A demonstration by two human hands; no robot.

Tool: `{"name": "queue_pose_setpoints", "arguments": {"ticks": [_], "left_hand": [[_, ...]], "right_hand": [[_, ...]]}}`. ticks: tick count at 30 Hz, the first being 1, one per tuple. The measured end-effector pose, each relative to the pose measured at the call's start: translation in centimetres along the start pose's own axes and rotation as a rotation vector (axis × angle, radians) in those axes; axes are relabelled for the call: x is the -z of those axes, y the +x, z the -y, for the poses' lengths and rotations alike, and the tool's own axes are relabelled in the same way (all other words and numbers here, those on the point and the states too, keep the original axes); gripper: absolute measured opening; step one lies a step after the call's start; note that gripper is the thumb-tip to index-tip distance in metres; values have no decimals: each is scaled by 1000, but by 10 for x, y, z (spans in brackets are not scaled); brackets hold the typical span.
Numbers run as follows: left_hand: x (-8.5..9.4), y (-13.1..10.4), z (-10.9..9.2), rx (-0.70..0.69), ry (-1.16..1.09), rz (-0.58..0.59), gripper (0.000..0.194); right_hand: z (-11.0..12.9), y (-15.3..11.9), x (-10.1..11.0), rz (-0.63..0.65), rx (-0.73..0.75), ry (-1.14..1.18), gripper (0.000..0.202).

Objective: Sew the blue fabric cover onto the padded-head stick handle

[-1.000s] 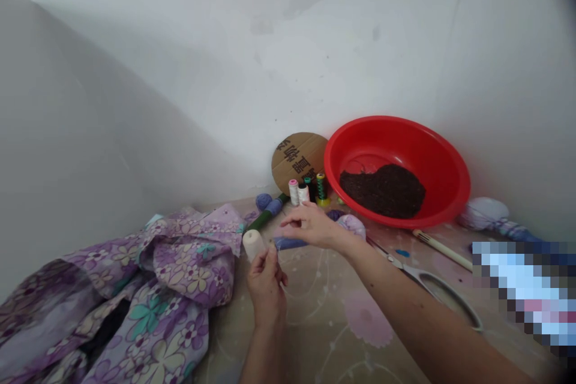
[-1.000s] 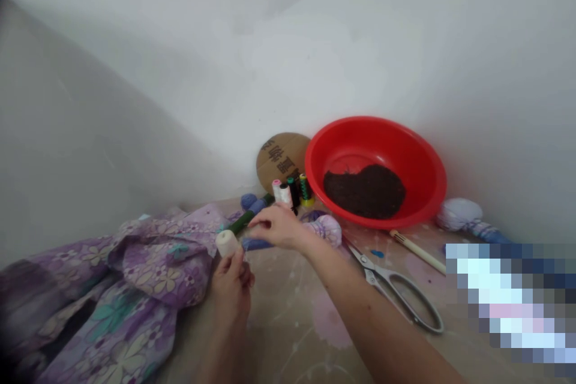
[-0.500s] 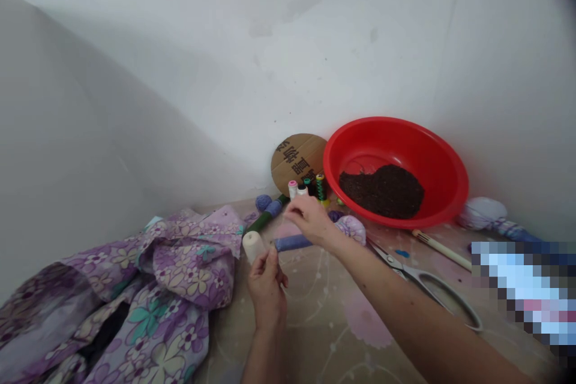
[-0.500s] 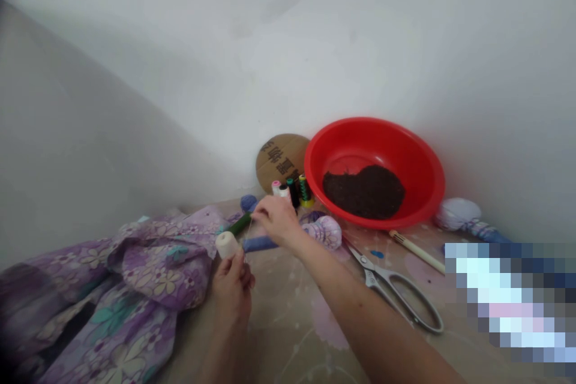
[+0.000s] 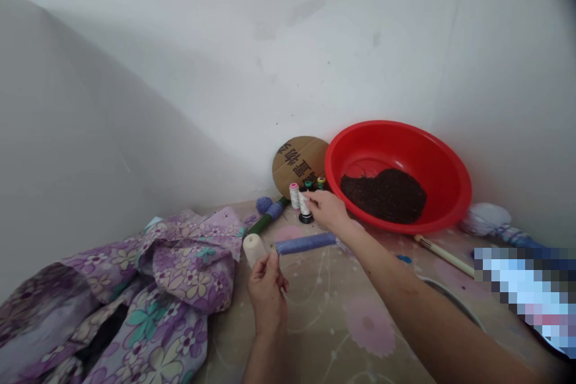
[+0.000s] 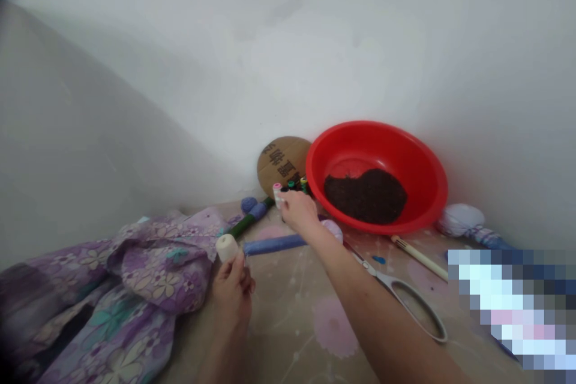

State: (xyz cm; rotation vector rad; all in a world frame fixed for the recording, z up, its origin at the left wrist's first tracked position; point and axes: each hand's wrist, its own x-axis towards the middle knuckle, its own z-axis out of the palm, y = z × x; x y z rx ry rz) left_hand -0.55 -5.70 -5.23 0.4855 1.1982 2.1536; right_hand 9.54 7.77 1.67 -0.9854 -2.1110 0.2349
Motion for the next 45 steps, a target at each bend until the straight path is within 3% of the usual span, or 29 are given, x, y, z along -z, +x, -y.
{"name": "queue_pose_setpoints", "arguments": {"ticks": [3, 5, 8, 11, 14, 24, 39, 45], "left_hand": [[1, 1, 1, 6, 0, 12, 24], [2, 1, 1, 11, -5, 18, 23], [3, 1, 1, 3, -5, 17, 23], [3, 0, 0, 2, -4, 18, 24], [2, 0, 0, 0, -6, 24, 24], [2, 1, 1, -4, 9, 14, 23], [1, -1, 1, -34, 83, 22, 25], [0, -1, 1, -24, 69, -6, 25]], "right_hand": [[16, -10, 0, 271, 281, 221, 23], [25, -16, 0, 341, 404, 261, 24], [30, -22, -5, 292, 494, 231, 20], [30, -25, -12, 204, 520, 214, 7], [30, -27, -17, 148, 539, 231, 7], [31, -13, -13, -96, 245, 403, 12], [33, -17, -19, -274, 91, 334, 13], [20, -19, -10, -348, -115, 400, 13]]}}
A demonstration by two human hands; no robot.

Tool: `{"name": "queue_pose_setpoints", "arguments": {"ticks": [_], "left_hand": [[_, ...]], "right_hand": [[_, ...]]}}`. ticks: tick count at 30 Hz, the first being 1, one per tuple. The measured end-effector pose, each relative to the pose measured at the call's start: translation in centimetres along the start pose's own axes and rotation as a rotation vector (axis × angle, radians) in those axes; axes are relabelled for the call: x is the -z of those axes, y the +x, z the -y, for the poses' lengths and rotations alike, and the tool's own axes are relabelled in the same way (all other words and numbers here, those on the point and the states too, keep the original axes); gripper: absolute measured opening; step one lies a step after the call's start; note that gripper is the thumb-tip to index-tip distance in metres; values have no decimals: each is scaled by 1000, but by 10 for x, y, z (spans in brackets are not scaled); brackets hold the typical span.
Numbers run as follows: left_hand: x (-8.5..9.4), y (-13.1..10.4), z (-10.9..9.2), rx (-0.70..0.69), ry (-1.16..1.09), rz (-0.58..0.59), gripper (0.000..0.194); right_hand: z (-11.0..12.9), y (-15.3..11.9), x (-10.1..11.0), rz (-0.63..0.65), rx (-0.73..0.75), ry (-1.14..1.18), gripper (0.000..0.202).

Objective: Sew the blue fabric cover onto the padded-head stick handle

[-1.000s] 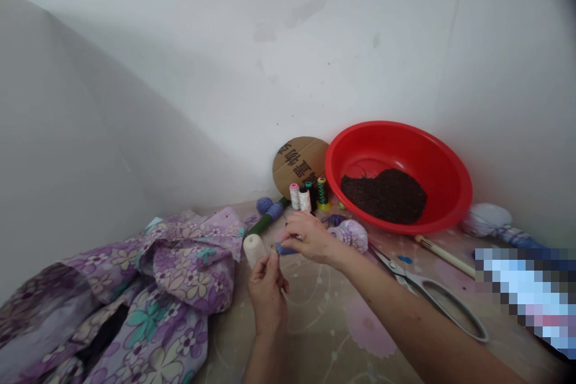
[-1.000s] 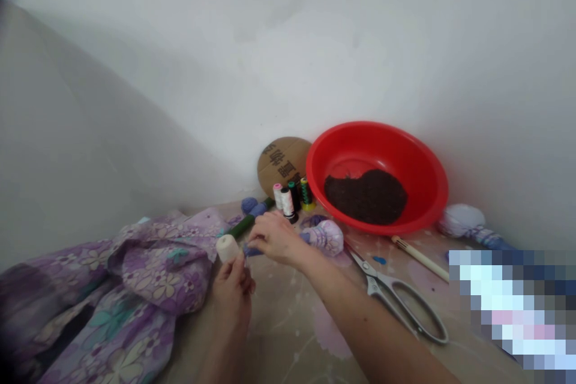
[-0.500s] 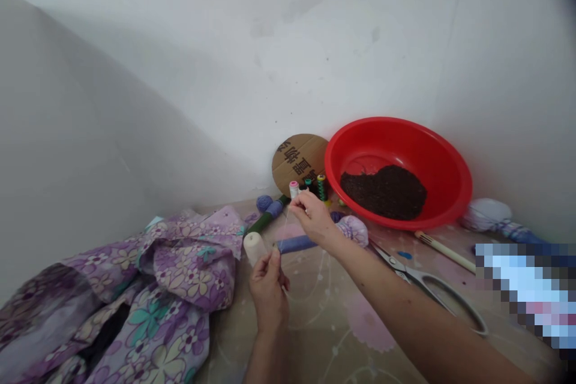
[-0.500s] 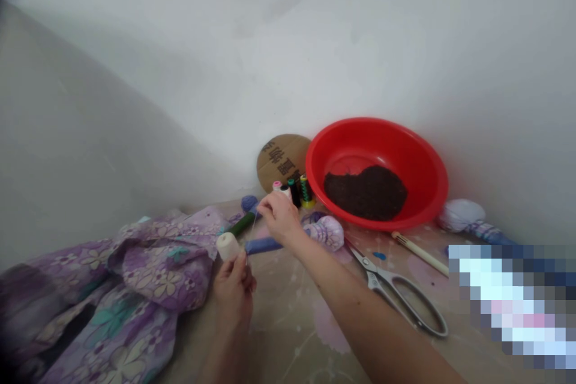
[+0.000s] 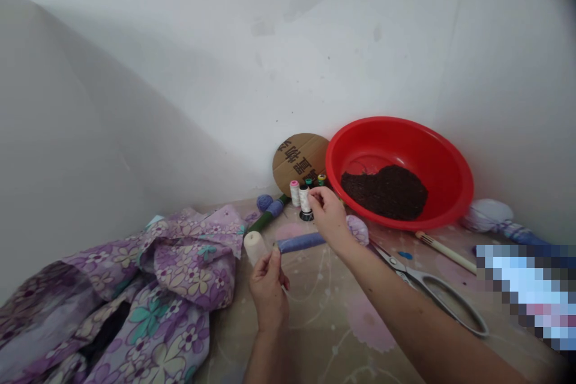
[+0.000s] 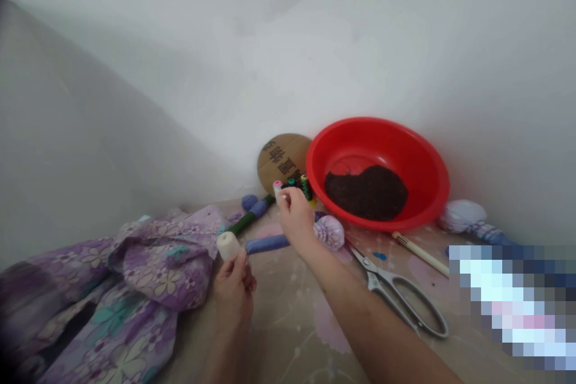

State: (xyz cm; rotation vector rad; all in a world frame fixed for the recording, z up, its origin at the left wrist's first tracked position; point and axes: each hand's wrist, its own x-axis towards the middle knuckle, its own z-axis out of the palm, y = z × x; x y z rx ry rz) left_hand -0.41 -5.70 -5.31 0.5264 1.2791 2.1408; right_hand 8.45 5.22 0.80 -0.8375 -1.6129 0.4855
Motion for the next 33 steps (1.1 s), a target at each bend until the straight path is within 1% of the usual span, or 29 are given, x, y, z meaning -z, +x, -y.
{"name": "queue_pose_setpoints", "arguments": {"ticks": [1, 3, 7, 10, 13, 16, 20, 25, 28, 33], "left_hand": [[0, 0, 0, -1, 0, 3, 25], [0, 0, 2, -13, -3, 12, 24], [0, 1, 5, -37, -6, 35, 23], [1, 1, 5, -53, -1, 37, 22], [0, 3, 4, -56, 2, 42, 23], [1, 4, 5, -62, 10, 41, 23], [2, 6, 6, -66, 26, 54, 22], [3, 7, 7, -74, 47, 29, 25], [3, 6, 7, -61, 47, 35, 26], [2, 5, 6, -54, 39, 42, 24]], "right_hand": [[0, -1, 4, -1, -17, 14, 17], [2, -7, 11, 41, -33, 56, 22], [8, -35, 18, 199, -63, 157, 13], [11, -58, 18, 283, -26, 177, 15], [11, -74, 17, 304, 5, 149, 19], [9, -81, 16, 322, 36, 84, 22], [6, -86, 12, 338, 48, 58, 24], [6, -91, 7, 342, 72, 71, 25], [5, -92, 6, 358, 83, 70, 29], [7, -94, 7, 341, 90, 81, 28]]}}
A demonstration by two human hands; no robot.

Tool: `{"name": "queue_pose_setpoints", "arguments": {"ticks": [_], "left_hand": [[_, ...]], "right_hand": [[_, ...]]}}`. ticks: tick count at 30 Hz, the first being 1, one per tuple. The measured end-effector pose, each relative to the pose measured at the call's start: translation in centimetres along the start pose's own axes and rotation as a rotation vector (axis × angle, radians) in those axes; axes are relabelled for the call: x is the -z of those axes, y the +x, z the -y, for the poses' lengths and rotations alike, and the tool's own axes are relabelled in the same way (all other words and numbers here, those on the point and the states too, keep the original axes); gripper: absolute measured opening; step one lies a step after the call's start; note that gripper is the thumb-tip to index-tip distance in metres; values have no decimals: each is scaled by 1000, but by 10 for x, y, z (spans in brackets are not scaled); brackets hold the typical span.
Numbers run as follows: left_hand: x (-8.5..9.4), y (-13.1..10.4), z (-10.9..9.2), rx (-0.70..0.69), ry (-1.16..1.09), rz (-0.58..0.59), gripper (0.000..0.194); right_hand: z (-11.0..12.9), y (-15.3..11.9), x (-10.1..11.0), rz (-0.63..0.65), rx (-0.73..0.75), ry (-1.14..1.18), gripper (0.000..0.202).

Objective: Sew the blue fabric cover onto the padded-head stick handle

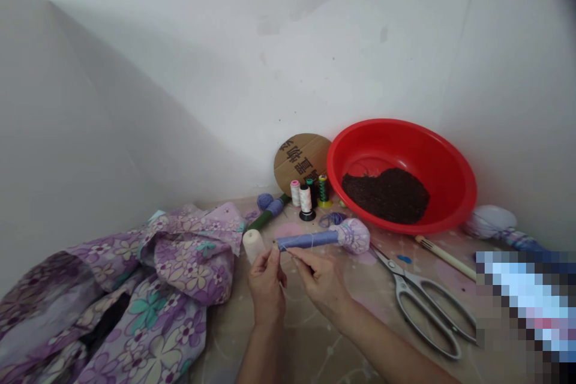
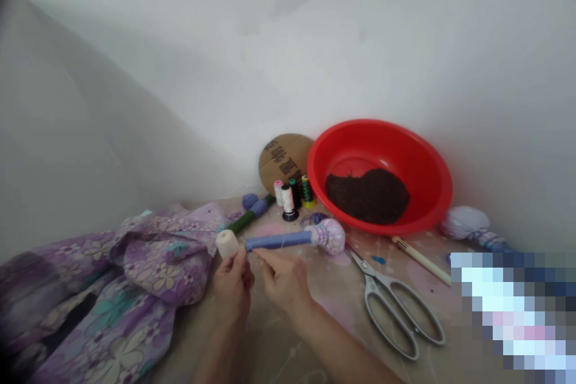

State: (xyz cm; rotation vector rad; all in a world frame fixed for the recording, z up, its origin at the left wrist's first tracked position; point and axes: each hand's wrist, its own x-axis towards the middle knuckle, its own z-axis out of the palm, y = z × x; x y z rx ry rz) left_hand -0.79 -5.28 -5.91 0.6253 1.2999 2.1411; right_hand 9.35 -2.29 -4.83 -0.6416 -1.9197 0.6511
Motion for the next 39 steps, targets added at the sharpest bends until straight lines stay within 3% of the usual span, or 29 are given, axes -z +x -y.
{"name": "queue_pose_setpoints", "arguments": {"ticks": [34, 39], "left_hand": [[-2, -5, -2, 17, -28, -12, 24], [-5, -7, -6, 42, -44, -10, 24]], "right_hand": [[15, -6, -13, 58, -127, 18, 27], [19, -9, -18, 13, -101, 55, 27]]}}
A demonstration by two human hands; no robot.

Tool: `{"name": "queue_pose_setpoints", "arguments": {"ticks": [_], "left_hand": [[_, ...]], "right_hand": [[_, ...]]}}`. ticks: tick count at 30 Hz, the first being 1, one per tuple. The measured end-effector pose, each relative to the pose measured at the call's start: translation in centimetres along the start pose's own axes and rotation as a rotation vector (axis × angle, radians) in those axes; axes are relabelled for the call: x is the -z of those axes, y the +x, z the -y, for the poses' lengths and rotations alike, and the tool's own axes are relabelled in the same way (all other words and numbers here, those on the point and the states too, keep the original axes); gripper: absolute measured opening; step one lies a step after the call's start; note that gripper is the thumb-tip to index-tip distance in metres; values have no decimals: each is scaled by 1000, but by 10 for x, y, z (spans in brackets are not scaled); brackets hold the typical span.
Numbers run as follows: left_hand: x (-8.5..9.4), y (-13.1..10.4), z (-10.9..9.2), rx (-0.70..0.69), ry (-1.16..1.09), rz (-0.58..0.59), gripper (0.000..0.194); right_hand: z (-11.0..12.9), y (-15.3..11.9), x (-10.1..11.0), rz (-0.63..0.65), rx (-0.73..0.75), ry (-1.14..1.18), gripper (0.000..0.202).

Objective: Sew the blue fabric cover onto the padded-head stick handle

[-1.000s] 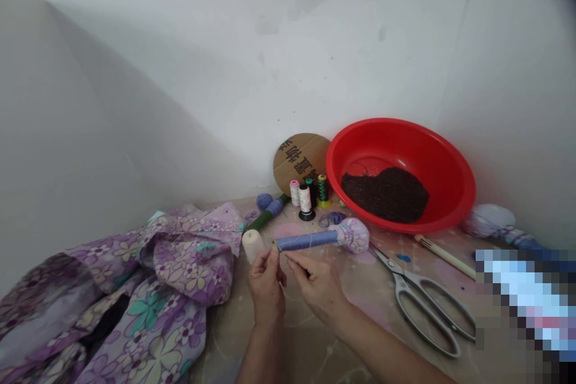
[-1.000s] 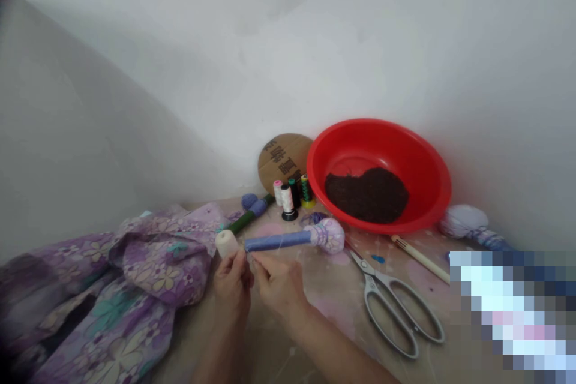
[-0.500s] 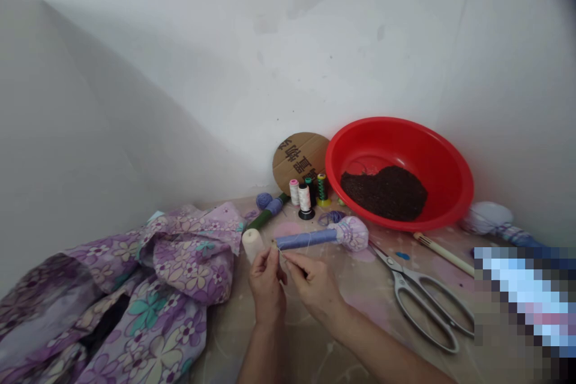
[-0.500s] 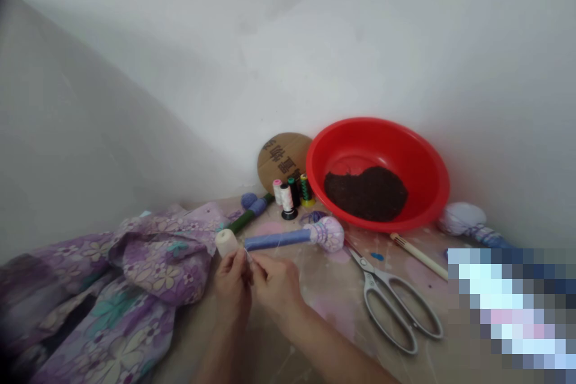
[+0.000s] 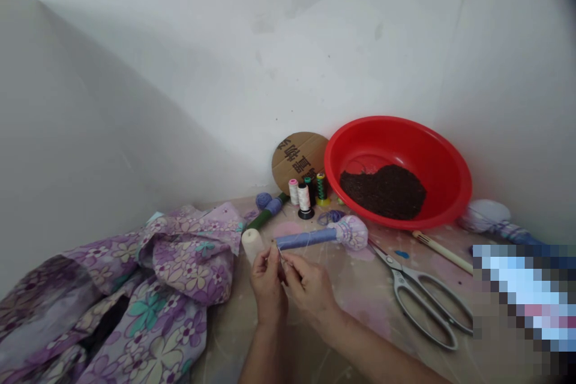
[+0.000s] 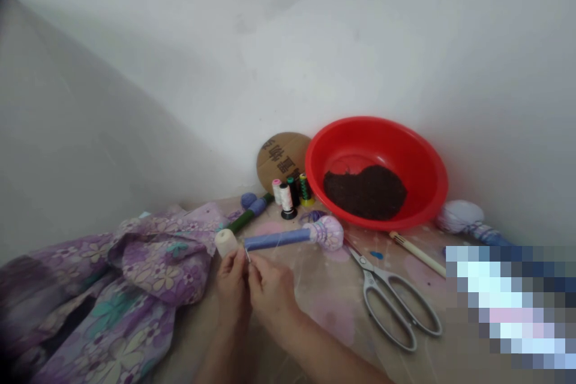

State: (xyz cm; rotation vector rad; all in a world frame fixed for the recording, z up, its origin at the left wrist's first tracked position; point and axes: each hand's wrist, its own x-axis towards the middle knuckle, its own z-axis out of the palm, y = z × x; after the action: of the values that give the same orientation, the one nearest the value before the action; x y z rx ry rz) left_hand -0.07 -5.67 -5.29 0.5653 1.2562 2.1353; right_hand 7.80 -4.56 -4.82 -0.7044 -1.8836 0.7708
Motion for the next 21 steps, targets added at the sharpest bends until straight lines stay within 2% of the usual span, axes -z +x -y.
{"name": "queue_pose_setpoints", "arguments": {"ticks": [10, 21], "left_hand": [[1, 0, 2, 17, -43, 41, 21], [0, -1, 3, 9, -55, 59, 21]], "right_hand": [[-5, -4, -5, -89, -21, 48, 27], [-8, -7, -3, -71, -18, 156, 28]]}}
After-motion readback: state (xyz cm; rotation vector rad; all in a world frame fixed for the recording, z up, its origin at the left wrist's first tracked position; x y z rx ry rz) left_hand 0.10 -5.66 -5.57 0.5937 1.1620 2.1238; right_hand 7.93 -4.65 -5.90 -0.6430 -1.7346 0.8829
